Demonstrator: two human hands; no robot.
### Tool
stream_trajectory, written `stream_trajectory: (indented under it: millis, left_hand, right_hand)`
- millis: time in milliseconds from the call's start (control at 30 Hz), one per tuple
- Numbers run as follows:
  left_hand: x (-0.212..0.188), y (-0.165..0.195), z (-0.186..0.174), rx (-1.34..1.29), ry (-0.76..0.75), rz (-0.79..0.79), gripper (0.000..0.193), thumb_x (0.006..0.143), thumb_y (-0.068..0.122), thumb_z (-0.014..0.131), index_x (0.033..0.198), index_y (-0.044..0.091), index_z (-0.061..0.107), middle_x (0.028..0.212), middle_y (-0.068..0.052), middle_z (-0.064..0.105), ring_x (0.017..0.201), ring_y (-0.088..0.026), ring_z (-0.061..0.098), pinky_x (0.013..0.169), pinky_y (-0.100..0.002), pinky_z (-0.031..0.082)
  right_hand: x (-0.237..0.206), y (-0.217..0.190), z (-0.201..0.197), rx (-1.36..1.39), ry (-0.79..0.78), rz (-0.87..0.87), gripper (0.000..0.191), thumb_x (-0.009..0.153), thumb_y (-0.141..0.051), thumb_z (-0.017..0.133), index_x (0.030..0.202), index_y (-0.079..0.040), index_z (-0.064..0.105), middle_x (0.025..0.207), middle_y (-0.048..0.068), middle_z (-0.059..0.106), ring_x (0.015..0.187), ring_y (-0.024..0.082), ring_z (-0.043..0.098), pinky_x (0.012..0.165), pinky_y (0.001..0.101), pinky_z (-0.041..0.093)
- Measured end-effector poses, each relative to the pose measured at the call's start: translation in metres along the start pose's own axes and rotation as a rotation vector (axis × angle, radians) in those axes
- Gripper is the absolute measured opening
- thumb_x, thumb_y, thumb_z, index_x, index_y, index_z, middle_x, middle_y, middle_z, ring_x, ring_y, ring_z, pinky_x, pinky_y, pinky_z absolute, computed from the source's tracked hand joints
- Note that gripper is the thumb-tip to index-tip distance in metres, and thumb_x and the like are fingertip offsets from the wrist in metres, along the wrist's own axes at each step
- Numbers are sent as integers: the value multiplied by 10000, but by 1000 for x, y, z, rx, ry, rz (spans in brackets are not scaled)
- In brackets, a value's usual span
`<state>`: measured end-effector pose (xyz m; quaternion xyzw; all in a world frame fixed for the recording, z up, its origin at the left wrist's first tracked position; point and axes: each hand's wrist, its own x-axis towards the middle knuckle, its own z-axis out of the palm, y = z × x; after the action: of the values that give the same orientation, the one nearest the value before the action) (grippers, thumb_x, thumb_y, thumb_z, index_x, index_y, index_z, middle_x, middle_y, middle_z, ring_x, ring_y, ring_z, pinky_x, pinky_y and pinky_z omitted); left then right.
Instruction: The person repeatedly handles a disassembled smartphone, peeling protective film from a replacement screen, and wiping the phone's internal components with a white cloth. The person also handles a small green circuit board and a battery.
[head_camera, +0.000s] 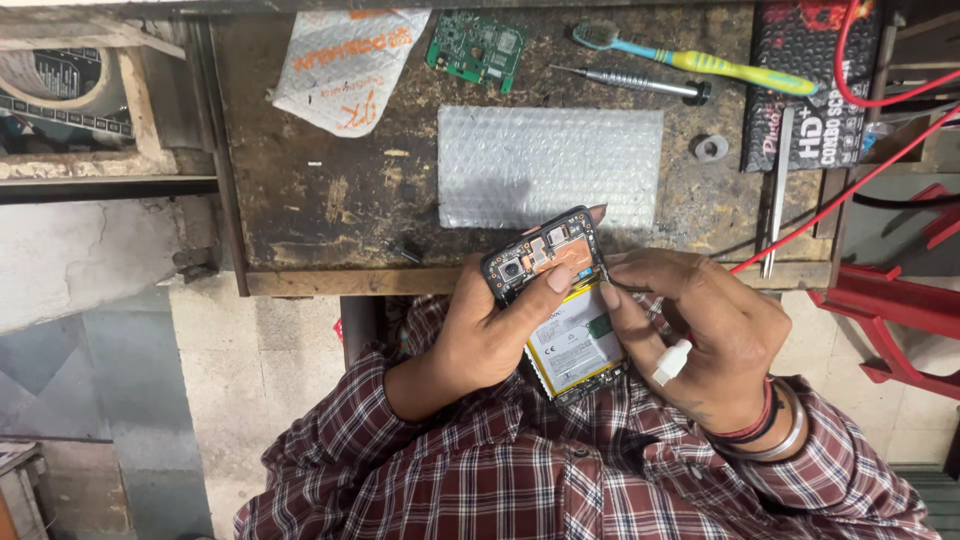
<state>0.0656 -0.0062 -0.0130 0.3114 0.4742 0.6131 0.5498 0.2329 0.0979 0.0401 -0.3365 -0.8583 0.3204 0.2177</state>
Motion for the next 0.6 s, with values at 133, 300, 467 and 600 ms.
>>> stream_trajectory:
  millis: [133, 300, 467, 600]
  left_hand:
    - [11, 1, -7, -122, -88, 2, 417, 1126, 207, 543, 1476, -20, 536, 1382, -99, 665, 1258, -121, 634, 1124, -301, 519]
    - [23, -2, -12, -76, -104, 55, 408, 1136, 189, 543, 1477, -35, 535, 1513, -139, 599, 1329, -147, 605, 1160, -329, 502]
    - [30, -9, -16, 19, -61, -101, 361, 1094, 166, 582, 1384, -41, 641, 1346, -226, 689, 1205, -179, 646, 1062, -349, 537]
    - [36, -16, -14, -76, -105, 80, 332, 1135, 184, 545, 1398, -14, 590, 1540, -165, 570, 1341, -144, 613, 1157, -333, 516]
  right_hand:
    - [5, 5, 2, 55, 47, -60, 148, 946, -95, 807, 1040, -32, 712, 1033, 108, 752, 868, 157, 750, 694, 246, 568]
    - [11, 10, 2, 40, 72, -61, 146, 941, -83, 818, 1031, -23, 719, 1035, 121, 749, 881, 169, 756, 732, 253, 586]
    - [17, 15, 4, 68, 91, -51, 155, 928, -58, 818, 1028, -7, 711, 1027, 134, 746, 897, 177, 754, 736, 251, 590]
    - [20, 18, 6, 105, 94, -40, 154, 925, -42, 813, 1030, -4, 707, 1026, 137, 747, 901, 175, 754, 735, 250, 592]
